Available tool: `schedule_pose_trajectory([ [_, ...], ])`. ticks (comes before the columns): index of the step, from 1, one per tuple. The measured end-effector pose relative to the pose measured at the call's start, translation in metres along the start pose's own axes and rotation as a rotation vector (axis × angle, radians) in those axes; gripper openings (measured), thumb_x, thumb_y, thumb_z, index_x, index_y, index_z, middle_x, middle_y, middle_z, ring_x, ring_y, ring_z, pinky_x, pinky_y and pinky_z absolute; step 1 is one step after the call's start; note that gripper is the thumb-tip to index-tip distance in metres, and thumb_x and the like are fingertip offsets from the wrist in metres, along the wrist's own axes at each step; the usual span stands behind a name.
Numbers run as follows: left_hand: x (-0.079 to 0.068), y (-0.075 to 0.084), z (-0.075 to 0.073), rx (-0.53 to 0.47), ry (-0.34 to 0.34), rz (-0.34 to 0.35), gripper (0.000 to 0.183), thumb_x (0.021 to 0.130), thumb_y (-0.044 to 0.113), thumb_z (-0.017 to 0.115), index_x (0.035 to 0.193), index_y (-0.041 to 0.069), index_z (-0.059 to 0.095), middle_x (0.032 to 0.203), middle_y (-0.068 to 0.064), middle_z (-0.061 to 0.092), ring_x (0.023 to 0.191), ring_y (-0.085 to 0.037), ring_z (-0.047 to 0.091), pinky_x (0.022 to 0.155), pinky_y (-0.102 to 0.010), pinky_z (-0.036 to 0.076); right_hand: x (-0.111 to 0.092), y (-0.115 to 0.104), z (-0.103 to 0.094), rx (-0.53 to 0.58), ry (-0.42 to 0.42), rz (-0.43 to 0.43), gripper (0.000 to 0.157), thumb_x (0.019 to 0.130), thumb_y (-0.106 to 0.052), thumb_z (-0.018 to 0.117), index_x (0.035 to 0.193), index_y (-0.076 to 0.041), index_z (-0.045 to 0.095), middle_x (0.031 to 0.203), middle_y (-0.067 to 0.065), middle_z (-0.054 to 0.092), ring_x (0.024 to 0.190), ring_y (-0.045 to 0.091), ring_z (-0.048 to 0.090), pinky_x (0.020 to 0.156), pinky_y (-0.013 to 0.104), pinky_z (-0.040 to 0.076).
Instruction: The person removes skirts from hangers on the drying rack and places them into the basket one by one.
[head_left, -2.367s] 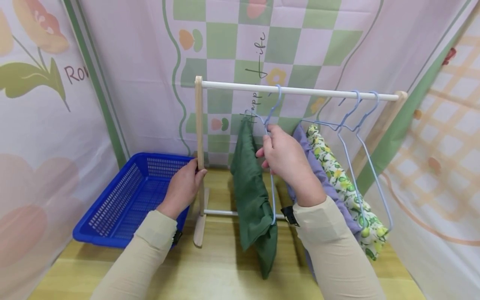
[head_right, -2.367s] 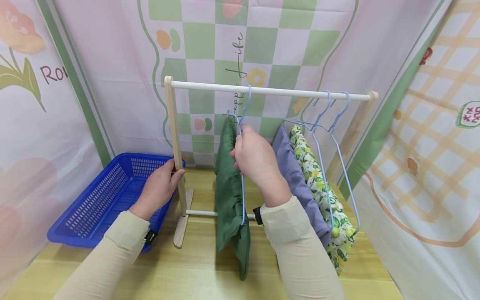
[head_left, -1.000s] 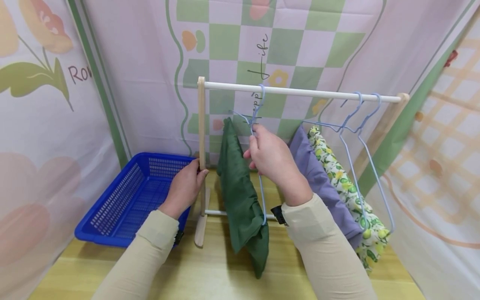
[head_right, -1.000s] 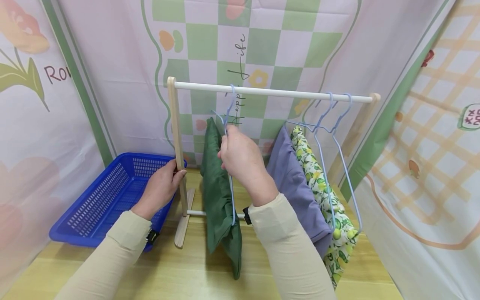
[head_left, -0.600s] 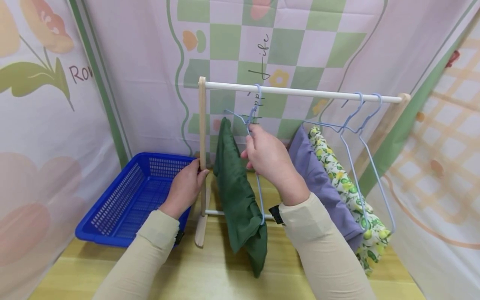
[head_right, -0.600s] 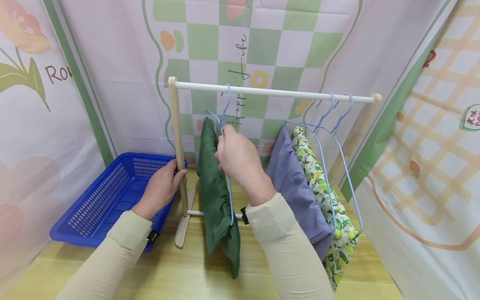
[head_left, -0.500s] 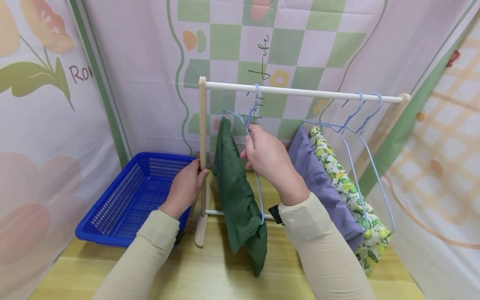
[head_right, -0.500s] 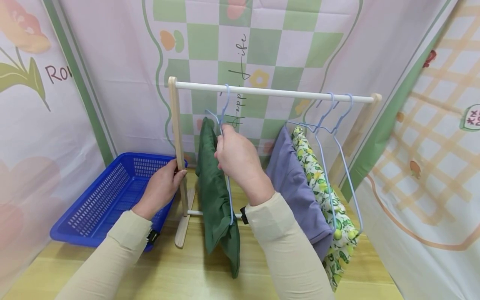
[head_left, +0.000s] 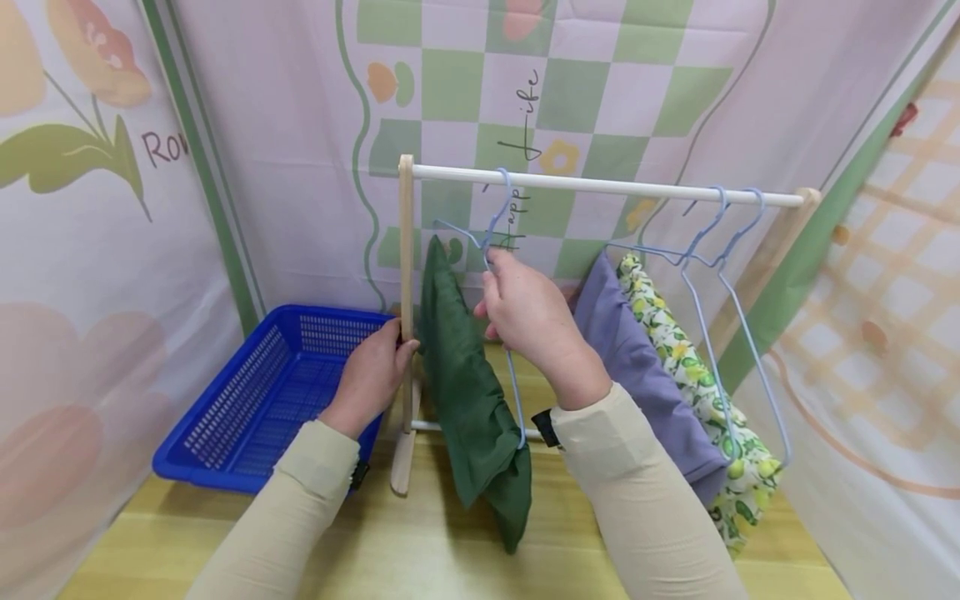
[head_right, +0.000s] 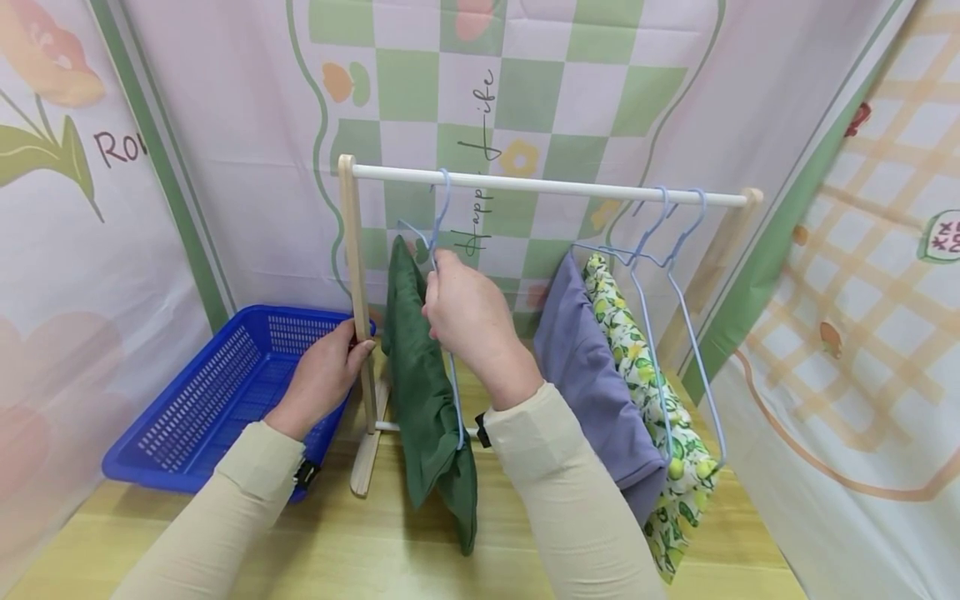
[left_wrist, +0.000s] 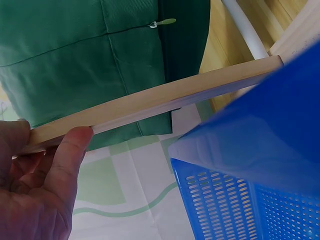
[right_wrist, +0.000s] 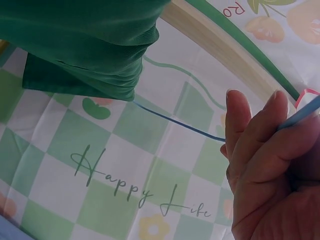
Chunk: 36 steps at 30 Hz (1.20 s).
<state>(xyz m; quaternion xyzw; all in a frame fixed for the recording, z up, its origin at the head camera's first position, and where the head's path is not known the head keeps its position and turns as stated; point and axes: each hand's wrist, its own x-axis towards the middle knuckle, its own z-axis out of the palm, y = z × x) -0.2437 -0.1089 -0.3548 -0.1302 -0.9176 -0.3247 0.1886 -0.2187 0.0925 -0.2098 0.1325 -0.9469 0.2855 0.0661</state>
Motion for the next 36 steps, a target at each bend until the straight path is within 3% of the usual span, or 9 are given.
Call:
schedule_pose_trajectory([
  [28,0.001,-0.001,0.002,-0.003,0.015,-0.006,0.030,0.102,0.026,0.051,0.121,0.003,0.053,0.093,-0.010,0.063,0.074,-0.022,0.061,0.064,-0.038,0.051,0.006,-0.009,0.009,-0.053,-0.005,-0.054,0.047,0.106,-0.031,0.031,0.150,-0.014,0.031,0.084,-0.001,0.067,0.055,0.010,0.062,0.058,0.032,0.050],
  [36,0.001,-0.001,0.001,-0.004,0.009,-0.016,0.033,0.102,0.028,0.050,0.123,0.003,0.052,0.093,-0.011,0.062,0.075,-0.022,0.061,0.064,-0.038,0.051,0.007,-0.011,0.009,-0.051,-0.020,-0.059,0.047,0.106,-0.030,0.032,0.150,-0.013,0.031,0.085,0.000,0.067,0.055,0.010,0.062,0.055,0.032,0.050],
])
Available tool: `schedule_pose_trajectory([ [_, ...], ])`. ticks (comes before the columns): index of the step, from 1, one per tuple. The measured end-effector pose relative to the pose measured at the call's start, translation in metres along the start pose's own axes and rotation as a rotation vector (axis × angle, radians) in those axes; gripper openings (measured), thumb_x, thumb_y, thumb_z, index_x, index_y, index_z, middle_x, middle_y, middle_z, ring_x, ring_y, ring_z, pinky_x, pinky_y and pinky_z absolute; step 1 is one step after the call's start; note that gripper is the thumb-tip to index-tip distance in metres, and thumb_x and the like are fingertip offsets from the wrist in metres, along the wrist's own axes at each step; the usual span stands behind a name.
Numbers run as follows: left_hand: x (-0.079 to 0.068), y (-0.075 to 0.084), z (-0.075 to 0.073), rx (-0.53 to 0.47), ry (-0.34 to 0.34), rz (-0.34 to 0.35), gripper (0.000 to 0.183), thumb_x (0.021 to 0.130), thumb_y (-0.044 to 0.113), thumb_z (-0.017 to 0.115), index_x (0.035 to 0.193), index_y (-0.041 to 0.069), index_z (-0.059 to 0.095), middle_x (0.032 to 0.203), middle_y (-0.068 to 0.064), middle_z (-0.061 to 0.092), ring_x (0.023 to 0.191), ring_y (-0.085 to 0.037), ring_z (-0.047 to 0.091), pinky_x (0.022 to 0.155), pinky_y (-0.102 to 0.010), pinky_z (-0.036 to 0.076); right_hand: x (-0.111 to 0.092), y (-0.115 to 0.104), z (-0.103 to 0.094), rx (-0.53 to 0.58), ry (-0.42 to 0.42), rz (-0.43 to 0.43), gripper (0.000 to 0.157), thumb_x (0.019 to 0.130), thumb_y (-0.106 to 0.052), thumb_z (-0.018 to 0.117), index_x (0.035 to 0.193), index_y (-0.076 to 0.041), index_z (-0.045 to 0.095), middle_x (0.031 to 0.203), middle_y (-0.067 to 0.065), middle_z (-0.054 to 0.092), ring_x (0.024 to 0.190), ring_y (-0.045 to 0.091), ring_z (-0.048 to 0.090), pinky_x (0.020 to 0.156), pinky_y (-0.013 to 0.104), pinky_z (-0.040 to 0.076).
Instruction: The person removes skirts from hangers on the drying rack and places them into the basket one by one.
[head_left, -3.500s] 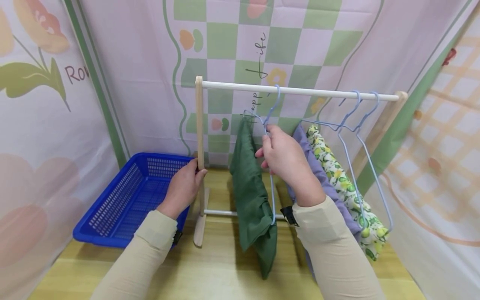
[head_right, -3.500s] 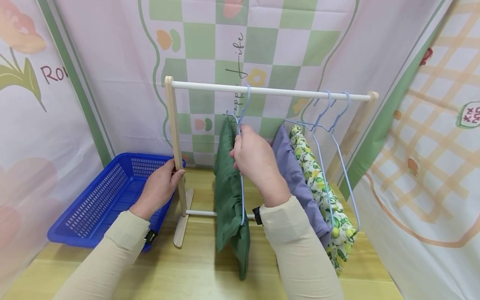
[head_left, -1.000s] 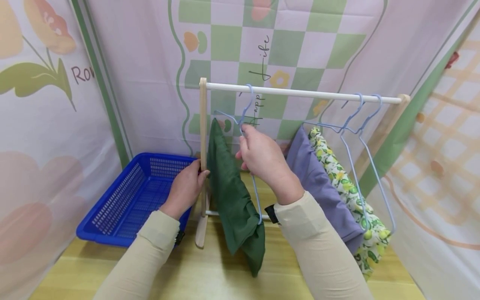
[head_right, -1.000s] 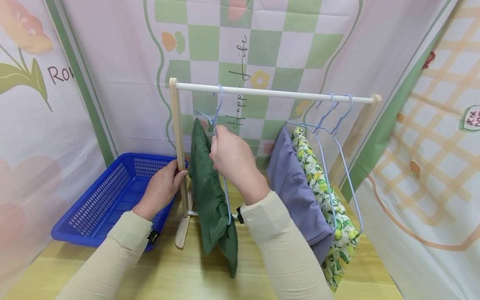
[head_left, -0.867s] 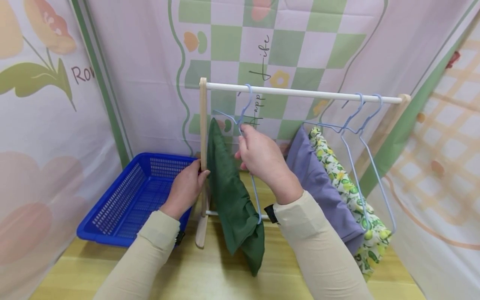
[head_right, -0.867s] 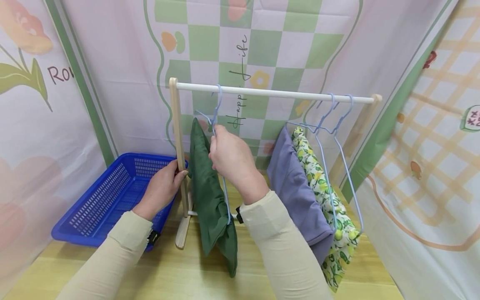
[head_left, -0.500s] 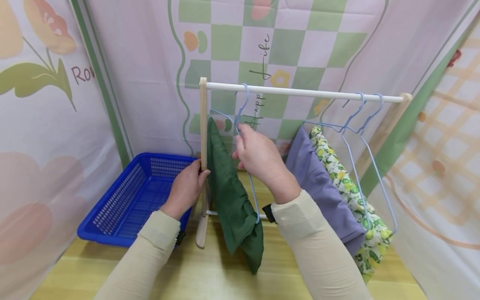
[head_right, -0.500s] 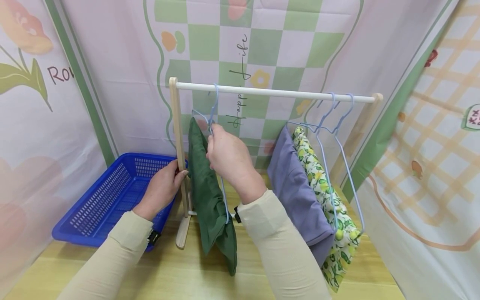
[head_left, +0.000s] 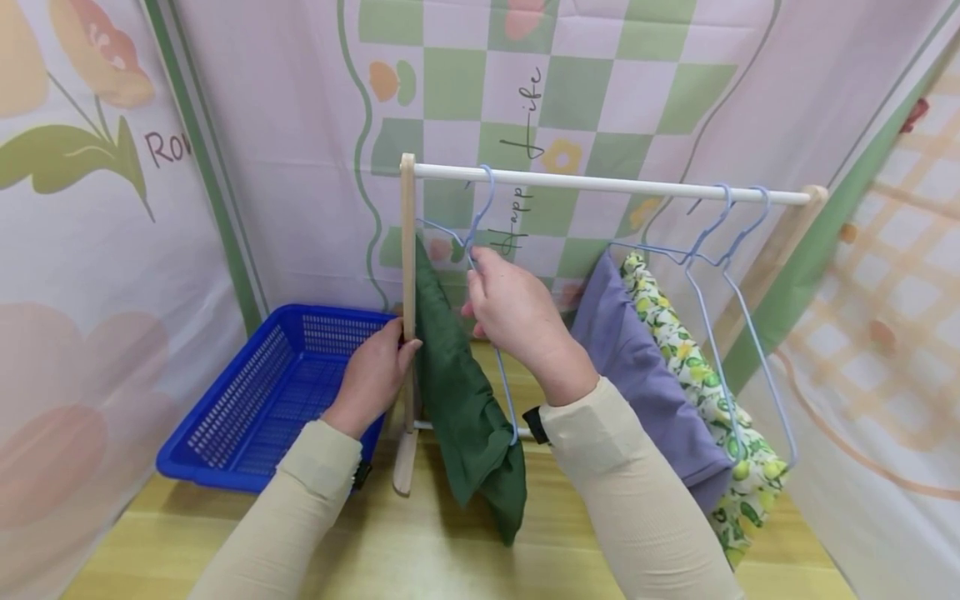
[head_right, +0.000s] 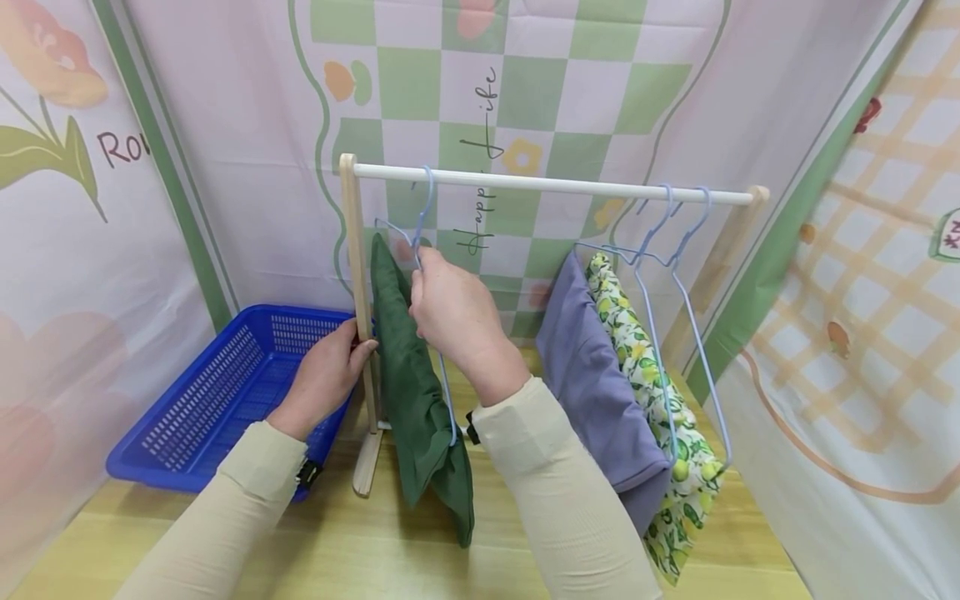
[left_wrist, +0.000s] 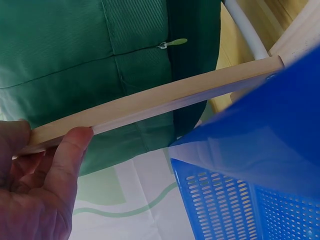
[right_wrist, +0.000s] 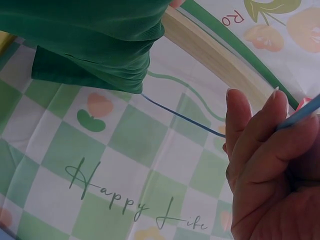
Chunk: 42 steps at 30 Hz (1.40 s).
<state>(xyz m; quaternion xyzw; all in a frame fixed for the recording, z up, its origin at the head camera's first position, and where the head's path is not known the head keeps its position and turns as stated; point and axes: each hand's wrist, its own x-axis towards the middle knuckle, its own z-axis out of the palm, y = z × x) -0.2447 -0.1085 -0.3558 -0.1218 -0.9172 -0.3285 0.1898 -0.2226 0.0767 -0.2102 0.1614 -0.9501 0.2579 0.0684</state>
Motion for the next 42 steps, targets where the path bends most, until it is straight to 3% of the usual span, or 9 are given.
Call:
schedule_pose_trajectory([
  [30,0.000,0.001,-0.002,-0.002,-0.014,-0.015,0.034,0.102,0.029,0.049,0.124,0.004,0.053,0.097,-0.010,0.063,0.079,-0.022,0.062,0.067,-0.038,0.052,0.006,-0.008,0.001,-0.069,-0.015,-0.055,0.045,0.106,-0.028,0.035,0.147,-0.011,0.036,0.079,-0.007,0.065,0.057,0.006,0.062,0.062,0.031,0.049],
  [37,0.000,0.001,-0.002,0.001,-0.015,-0.017,0.033,0.102,0.029,0.049,0.121,0.003,0.053,0.094,-0.010,0.063,0.076,-0.022,0.061,0.065,-0.037,0.051,0.009,-0.008,-0.002,-0.091,-0.019,-0.060,0.045,0.105,-0.027,0.038,0.146,-0.009,0.038,0.083,-0.007,0.067,0.062,0.007,0.062,0.068,0.033,0.048],
  [42,0.001,0.001,-0.001,0.006,-0.012,-0.019,0.032,0.102,0.030,0.049,0.119,0.004,0.053,0.091,-0.009,0.062,0.074,-0.021,0.059,0.064,-0.037,0.050,0.012,-0.008,-0.005,-0.040,-0.041,-0.042,0.046,0.104,-0.026,0.039,0.147,-0.009,0.037,0.091,-0.004,0.071,0.066,0.008,0.065,0.074,0.034,0.048],
])
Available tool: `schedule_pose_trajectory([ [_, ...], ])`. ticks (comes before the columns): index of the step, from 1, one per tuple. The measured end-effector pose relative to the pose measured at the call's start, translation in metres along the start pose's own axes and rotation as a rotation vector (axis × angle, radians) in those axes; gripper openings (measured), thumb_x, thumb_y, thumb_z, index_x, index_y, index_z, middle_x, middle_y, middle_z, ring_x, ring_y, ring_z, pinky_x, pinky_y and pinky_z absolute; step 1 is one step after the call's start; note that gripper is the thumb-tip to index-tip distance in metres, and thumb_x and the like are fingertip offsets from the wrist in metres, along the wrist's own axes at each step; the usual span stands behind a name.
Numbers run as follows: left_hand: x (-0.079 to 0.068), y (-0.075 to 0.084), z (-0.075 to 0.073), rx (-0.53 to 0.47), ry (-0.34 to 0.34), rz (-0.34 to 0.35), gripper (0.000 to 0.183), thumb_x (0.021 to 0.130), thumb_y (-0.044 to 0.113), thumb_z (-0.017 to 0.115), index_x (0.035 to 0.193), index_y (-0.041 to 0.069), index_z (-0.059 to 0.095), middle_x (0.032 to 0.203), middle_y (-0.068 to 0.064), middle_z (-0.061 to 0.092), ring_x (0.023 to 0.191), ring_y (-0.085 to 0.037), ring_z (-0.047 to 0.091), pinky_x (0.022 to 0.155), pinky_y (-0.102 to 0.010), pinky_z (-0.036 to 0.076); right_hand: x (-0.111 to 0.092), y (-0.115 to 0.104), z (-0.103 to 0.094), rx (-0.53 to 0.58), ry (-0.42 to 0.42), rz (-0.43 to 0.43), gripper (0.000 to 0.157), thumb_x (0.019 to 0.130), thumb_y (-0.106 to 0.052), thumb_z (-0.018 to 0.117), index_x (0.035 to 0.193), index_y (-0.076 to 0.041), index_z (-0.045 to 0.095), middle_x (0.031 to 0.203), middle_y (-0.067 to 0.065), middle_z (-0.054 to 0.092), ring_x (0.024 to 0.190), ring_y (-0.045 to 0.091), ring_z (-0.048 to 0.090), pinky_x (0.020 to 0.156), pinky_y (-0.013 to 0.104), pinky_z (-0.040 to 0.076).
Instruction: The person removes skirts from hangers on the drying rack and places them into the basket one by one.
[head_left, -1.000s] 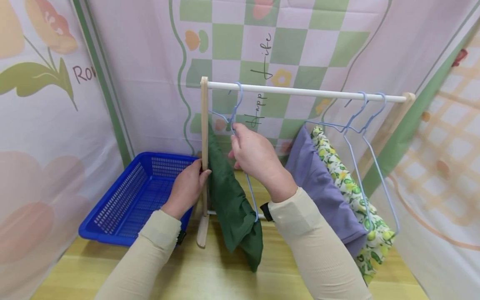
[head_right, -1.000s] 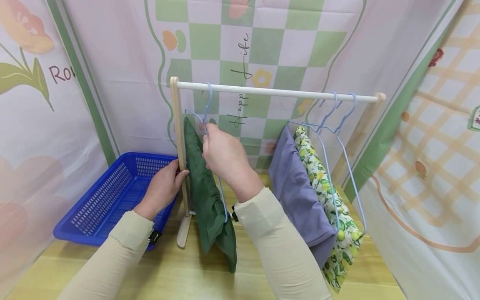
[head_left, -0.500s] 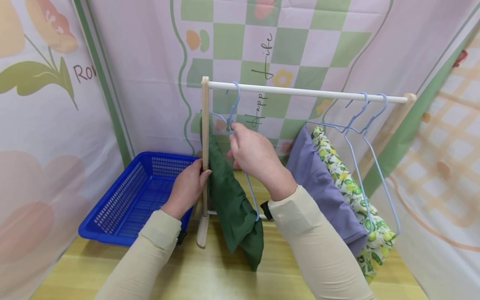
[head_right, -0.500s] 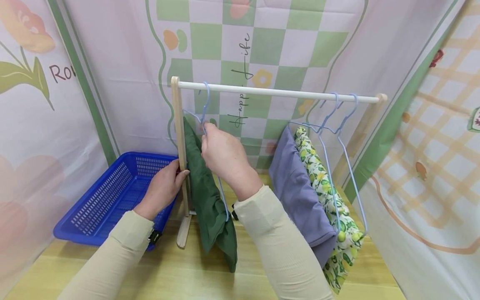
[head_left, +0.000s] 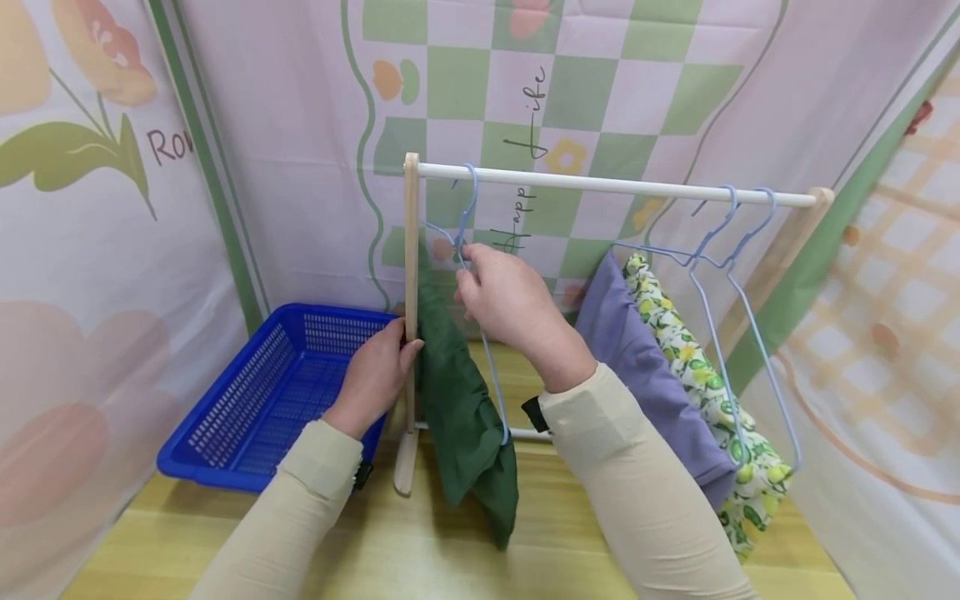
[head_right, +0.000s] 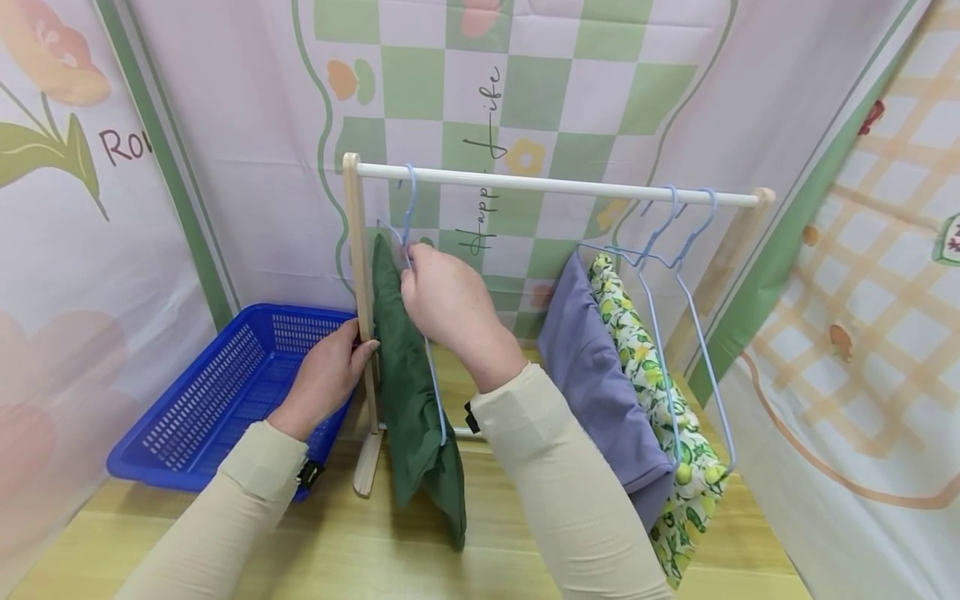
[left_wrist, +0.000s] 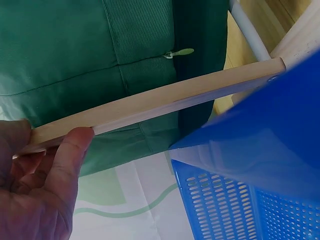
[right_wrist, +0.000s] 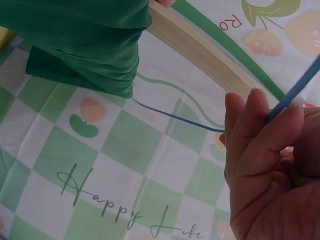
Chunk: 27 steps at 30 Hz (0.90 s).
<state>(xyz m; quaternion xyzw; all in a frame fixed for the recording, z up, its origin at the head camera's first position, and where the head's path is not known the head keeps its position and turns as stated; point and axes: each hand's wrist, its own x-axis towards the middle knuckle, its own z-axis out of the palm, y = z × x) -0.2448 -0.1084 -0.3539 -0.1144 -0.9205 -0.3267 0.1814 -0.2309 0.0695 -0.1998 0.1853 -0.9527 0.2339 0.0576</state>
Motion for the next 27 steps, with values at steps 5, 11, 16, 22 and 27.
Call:
schedule_pose_trajectory([
  [5,0.000,0.000,0.000,0.001,0.001,-0.001,0.031,0.101,0.030,0.050,0.119,0.004,0.053,0.092,-0.009,0.062,0.074,-0.022,0.059,0.064,-0.038,0.050,0.000,0.000,-0.001,0.135,-0.028,0.029,0.049,0.104,-0.026,0.039,0.150,-0.011,0.032,0.102,0.002,0.071,0.065,0.009,0.066,0.064,0.032,0.054],
  [11,0.001,-0.001,0.000,0.001,-0.001,0.002,0.029,0.101,0.029,0.051,0.117,0.004,0.054,0.090,-0.009,0.062,0.072,-0.021,0.059,0.063,-0.037,0.049,0.001,0.000,-0.003,0.281,-0.052,0.038,0.052,0.102,-0.024,0.043,0.151,-0.011,0.028,0.101,0.004,0.069,0.065,0.017,0.068,0.055,0.032,0.056],
  [16,0.002,-0.002,0.001,-0.005,-0.007,-0.006,0.032,0.101,0.031,0.051,0.118,0.004,0.054,0.093,-0.009,0.062,0.075,-0.021,0.060,0.064,-0.037,0.051,0.004,0.000,-0.004,0.318,-0.049,0.021,0.050,0.102,-0.026,0.046,0.147,-0.011,0.033,0.092,0.001,0.068,0.062,0.019,0.067,0.054,0.034,0.056],
  [22,0.002,-0.001,0.000,-0.012,-0.014,-0.004,0.034,0.101,0.031,0.050,0.121,0.003,0.053,0.094,-0.009,0.062,0.076,-0.022,0.060,0.065,-0.038,0.050,0.008,-0.001,-0.006,0.298,-0.030,0.017,0.037,0.103,-0.029,0.043,0.135,-0.010,0.046,0.086,0.002,0.066,0.059,0.019,0.067,0.053,0.034,0.055],
  [27,0.001,-0.001,-0.002,-0.024,-0.017,-0.002,0.033,0.102,0.031,0.050,0.120,0.004,0.053,0.093,-0.009,0.062,0.076,-0.022,0.060,0.065,-0.038,0.050,0.011,-0.003,-0.006,0.249,-0.030,0.046,0.027,0.104,-0.031,0.040,0.117,-0.011,0.054,0.086,0.004,0.065,0.060,0.016,0.068,0.055,0.034,0.055],
])
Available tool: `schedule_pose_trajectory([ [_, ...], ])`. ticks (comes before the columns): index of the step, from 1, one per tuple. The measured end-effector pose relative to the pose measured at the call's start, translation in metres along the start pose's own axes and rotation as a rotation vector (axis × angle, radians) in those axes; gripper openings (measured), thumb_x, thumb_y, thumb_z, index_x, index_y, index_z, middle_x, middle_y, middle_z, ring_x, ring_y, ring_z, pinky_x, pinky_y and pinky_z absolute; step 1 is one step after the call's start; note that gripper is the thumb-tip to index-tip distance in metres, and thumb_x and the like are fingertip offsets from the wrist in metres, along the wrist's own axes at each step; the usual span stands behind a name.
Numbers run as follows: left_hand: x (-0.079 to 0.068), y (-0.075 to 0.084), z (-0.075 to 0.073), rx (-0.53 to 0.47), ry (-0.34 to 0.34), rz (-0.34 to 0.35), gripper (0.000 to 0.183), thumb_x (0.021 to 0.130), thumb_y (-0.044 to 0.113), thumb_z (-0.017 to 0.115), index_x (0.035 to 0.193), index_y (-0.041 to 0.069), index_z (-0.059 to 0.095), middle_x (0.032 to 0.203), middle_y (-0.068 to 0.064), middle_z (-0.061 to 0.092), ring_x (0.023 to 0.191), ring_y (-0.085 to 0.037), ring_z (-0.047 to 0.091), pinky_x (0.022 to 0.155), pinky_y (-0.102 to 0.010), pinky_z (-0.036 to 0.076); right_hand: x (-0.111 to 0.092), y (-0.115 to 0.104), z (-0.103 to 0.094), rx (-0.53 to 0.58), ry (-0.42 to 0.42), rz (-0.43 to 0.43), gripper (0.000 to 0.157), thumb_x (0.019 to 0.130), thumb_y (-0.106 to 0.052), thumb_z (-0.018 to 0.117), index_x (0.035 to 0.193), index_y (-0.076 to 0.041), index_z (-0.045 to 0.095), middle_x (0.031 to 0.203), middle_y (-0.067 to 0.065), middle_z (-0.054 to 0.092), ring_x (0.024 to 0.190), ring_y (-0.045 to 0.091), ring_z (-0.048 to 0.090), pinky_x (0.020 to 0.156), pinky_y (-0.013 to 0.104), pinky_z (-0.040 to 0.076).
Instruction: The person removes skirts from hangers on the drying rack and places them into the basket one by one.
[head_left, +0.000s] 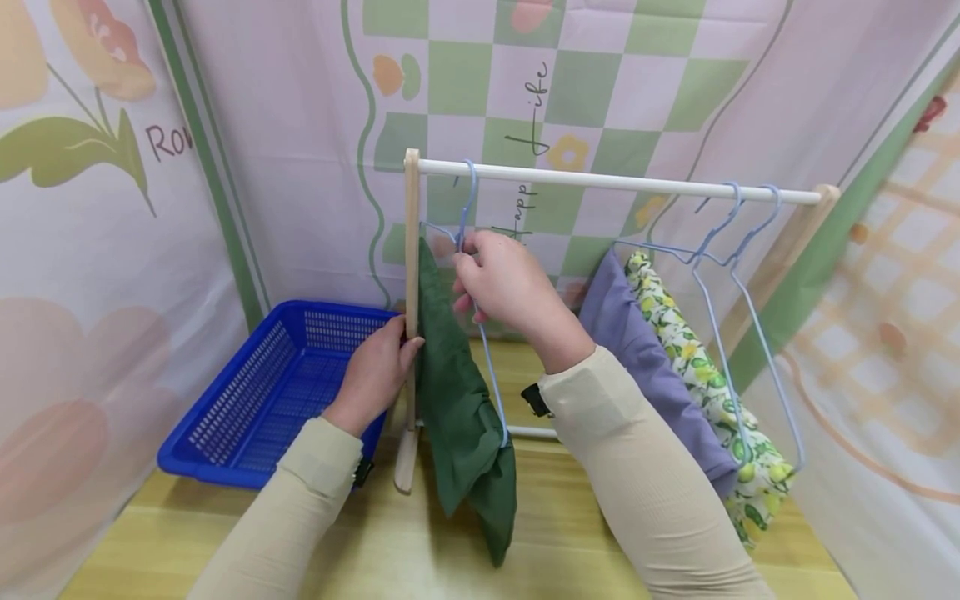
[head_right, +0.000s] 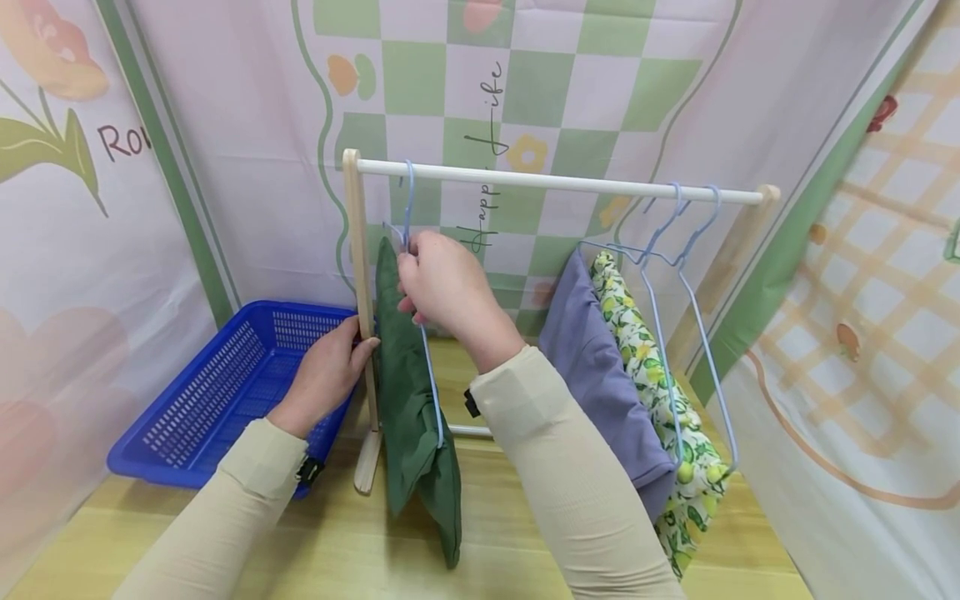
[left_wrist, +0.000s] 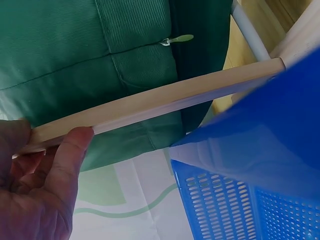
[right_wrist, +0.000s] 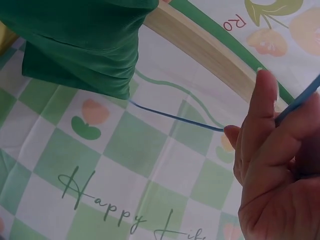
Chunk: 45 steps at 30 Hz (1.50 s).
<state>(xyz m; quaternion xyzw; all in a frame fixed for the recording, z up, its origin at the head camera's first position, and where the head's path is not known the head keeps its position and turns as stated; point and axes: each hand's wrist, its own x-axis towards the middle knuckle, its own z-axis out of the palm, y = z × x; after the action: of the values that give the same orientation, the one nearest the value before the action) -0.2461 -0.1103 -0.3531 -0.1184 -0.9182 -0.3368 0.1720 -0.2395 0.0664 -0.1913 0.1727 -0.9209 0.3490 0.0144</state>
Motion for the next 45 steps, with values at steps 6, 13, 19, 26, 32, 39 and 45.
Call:
schedule_pose_trajectory([
  [6,0.001,0.000,0.001,-0.002,0.001,-0.002,0.031,0.101,0.030,0.051,0.119,0.004,0.053,0.094,-0.009,0.062,0.076,-0.022,0.060,0.065,-0.038,0.051,0.002,-0.001,0.001,-0.010,0.018,0.013,0.032,0.103,-0.031,0.043,0.125,-0.010,0.051,0.082,0.004,0.063,0.057,0.016,0.066,0.054,0.035,0.055],
  [13,0.001,0.001,0.002,0.000,0.005,0.004,0.030,0.101,0.030,0.051,0.118,0.005,0.054,0.093,-0.008,0.062,0.074,-0.021,0.060,0.064,-0.037,0.050,0.002,-0.001,-0.001,-0.063,0.036,-0.008,0.025,0.103,-0.031,0.042,0.113,-0.012,0.055,0.080,0.002,0.064,0.059,0.016,0.065,0.053,0.032,0.053],
  [19,0.001,0.003,0.002,0.003,0.001,0.003,0.029,0.101,0.031,0.050,0.115,0.006,0.054,0.090,-0.007,0.061,0.072,-0.020,0.059,0.061,-0.036,0.049,0.003,0.000,-0.003,-0.142,0.059,-0.033,0.026,0.103,-0.027,0.041,0.118,-0.012,0.056,0.070,0.002,0.066,0.058,0.014,0.064,0.061,0.033,0.049],
  [26,0.001,0.005,0.002,-0.007,-0.005,-0.003,0.026,0.101,0.029,0.052,0.115,0.007,0.054,0.089,-0.006,0.061,0.072,-0.019,0.059,0.060,-0.035,0.050,0.003,0.002,-0.004,-0.170,0.107,-0.079,0.021,0.102,-0.023,0.042,0.105,-0.011,0.059,0.063,0.001,0.064,0.056,0.011,0.063,0.067,0.033,0.047],
  [32,0.001,0.004,0.001,-0.007,-0.004,-0.002,0.024,0.101,0.030,0.051,0.111,0.008,0.054,0.087,-0.005,0.060,0.070,-0.019,0.058,0.059,-0.035,0.049,0.002,0.001,-0.006,-0.146,0.141,-0.074,0.023,0.102,-0.026,0.043,0.103,-0.012,0.061,0.077,-0.001,0.064,0.056,0.013,0.064,0.065,0.033,0.047],
  [39,0.000,0.002,0.001,-0.012,0.000,-0.001,0.023,0.101,0.028,0.053,0.112,0.007,0.054,0.088,-0.006,0.060,0.070,-0.019,0.058,0.060,-0.036,0.049,0.000,0.002,-0.011,-0.180,0.189,-0.068,0.025,0.103,-0.029,0.043,0.110,-0.013,0.062,0.087,-0.002,0.066,0.056,0.012,0.063,0.060,0.033,0.047],
  [45,0.000,0.000,0.001,-0.012,-0.008,-0.009,0.028,0.101,0.028,0.053,0.117,0.005,0.054,0.094,-0.009,0.063,0.076,-0.021,0.062,0.064,-0.038,0.051,0.000,0.003,-0.013,-0.276,0.251,-0.110,0.026,0.102,-0.029,0.044,0.098,-0.013,0.063,0.070,0.000,0.061,0.055,0.014,0.058,0.058,0.033,0.044],
])
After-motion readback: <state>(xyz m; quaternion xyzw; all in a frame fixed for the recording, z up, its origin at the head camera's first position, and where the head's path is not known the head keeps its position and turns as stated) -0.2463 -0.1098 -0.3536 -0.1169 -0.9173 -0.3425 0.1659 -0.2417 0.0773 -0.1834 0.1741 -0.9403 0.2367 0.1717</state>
